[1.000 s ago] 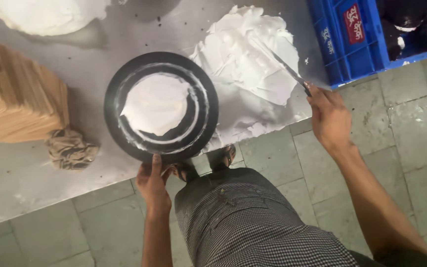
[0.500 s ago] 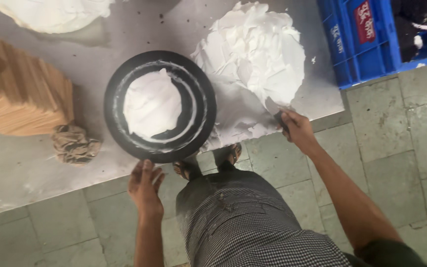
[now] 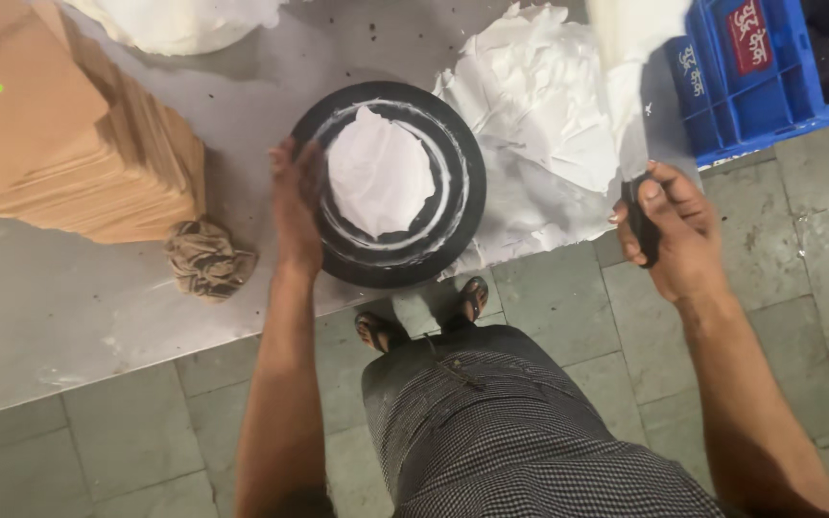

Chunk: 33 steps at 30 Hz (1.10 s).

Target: The person spreads white cream onto round dark cake bases using a spatula, places white paper circles on top, and stacks them. The person places a finished item into a blue crate and continues spreading cream on additional bases throughout the clip.

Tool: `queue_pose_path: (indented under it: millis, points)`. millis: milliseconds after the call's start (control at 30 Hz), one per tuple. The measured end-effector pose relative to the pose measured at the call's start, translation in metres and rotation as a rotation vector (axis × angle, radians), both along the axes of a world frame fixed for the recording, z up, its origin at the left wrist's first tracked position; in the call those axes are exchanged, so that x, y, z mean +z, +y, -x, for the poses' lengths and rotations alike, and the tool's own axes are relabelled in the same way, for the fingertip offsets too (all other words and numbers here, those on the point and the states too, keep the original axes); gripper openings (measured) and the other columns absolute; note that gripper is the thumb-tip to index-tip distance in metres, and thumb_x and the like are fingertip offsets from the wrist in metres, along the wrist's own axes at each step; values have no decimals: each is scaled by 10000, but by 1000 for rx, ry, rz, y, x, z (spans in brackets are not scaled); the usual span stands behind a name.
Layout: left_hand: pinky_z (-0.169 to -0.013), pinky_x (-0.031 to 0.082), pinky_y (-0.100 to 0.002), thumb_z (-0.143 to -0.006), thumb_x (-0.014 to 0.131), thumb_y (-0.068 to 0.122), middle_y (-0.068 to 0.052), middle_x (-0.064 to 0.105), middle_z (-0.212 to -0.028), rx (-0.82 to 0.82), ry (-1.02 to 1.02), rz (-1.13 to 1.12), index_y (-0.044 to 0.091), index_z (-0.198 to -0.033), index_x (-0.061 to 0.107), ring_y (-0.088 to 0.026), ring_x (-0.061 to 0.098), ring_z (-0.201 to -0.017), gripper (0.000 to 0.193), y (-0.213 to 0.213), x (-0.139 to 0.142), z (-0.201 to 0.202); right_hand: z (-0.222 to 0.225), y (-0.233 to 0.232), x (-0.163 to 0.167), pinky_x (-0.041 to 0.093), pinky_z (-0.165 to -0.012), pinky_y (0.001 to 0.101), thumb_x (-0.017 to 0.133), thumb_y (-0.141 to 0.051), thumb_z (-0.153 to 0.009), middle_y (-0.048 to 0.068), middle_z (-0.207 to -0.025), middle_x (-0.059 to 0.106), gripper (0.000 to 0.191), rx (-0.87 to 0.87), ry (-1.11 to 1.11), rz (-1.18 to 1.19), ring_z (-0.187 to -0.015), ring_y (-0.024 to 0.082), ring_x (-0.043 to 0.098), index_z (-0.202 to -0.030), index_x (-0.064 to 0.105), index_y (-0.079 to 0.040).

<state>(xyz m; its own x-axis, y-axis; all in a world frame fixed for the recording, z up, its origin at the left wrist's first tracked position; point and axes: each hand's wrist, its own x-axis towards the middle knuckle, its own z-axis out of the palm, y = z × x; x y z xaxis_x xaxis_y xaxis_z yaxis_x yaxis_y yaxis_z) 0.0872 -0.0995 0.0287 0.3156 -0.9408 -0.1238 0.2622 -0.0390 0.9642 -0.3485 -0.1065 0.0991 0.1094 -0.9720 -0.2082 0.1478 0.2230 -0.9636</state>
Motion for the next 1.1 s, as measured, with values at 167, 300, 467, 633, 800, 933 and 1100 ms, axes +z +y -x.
queue_pose_path:
  millis: [167,300,467,633,800,933,1100]
  points:
    - [-1273,185,-437,-1043,291,670,-232,325,-1645,30,-157,-66,-44,-1618,178,-338,252,-1571,923,1,-21,14,-35,5,35,466,-500,298,558,-125,-1013,234,-1062,730,241,75,-183,-38,-664,214,644,-1253,577,-114]
    - [-1232,195,-483,-1004,308,677,-245,301,-1614,150,-76,-130,9,-1623,97,-346,232,-1549,935,17,-21,28,-55,10,58,494,-549,317,533,-107,-1101,259,-1089,699,292,47,-3,102,-699,220,635,-1386,596,-89]
    - [-1173,408,-473,-1008,405,613,-264,550,-1469,274,-7,-114,34,-1573,188,-350,482,-1431,837,42,-11,29,-80,24,64,570,-822,363,541,-34,-1103,204,-1252,680,353,24,375,460,-955,257,667,-1440,607,-116]
    - [-948,554,-454,-1024,610,380,-188,654,-1294,606,-243,-91,-5,-1491,404,-288,630,-1183,639,72,-20,8,-133,32,17,600,-771,335,635,38,-937,116,-1267,641,348,258,846,716,-1037,225,671,-1223,691,-152]
    - [-889,573,-388,-1000,627,365,-105,641,-1103,350,99,-331,-10,-1310,588,-217,642,-1004,488,98,-27,9,-129,29,31,559,-530,308,657,56,-925,87,-1163,703,374,402,1281,725,-863,203,649,-1232,764,-129]
    - [-837,644,-360,-979,592,389,-129,722,-1003,251,111,-435,-17,-1182,642,-230,730,-921,457,114,-22,10,-119,32,58,565,-653,342,693,10,-896,104,-1146,675,423,282,1351,944,-923,227,626,-1281,754,-153]
    - [-881,595,-382,-1018,665,314,-176,683,-1092,423,-181,-142,-77,-1246,634,-257,684,-992,454,97,-19,-11,-144,40,42,552,-568,326,694,-27,-740,125,-1114,681,567,474,1320,933,-875,239,652,-1285,745,-175]
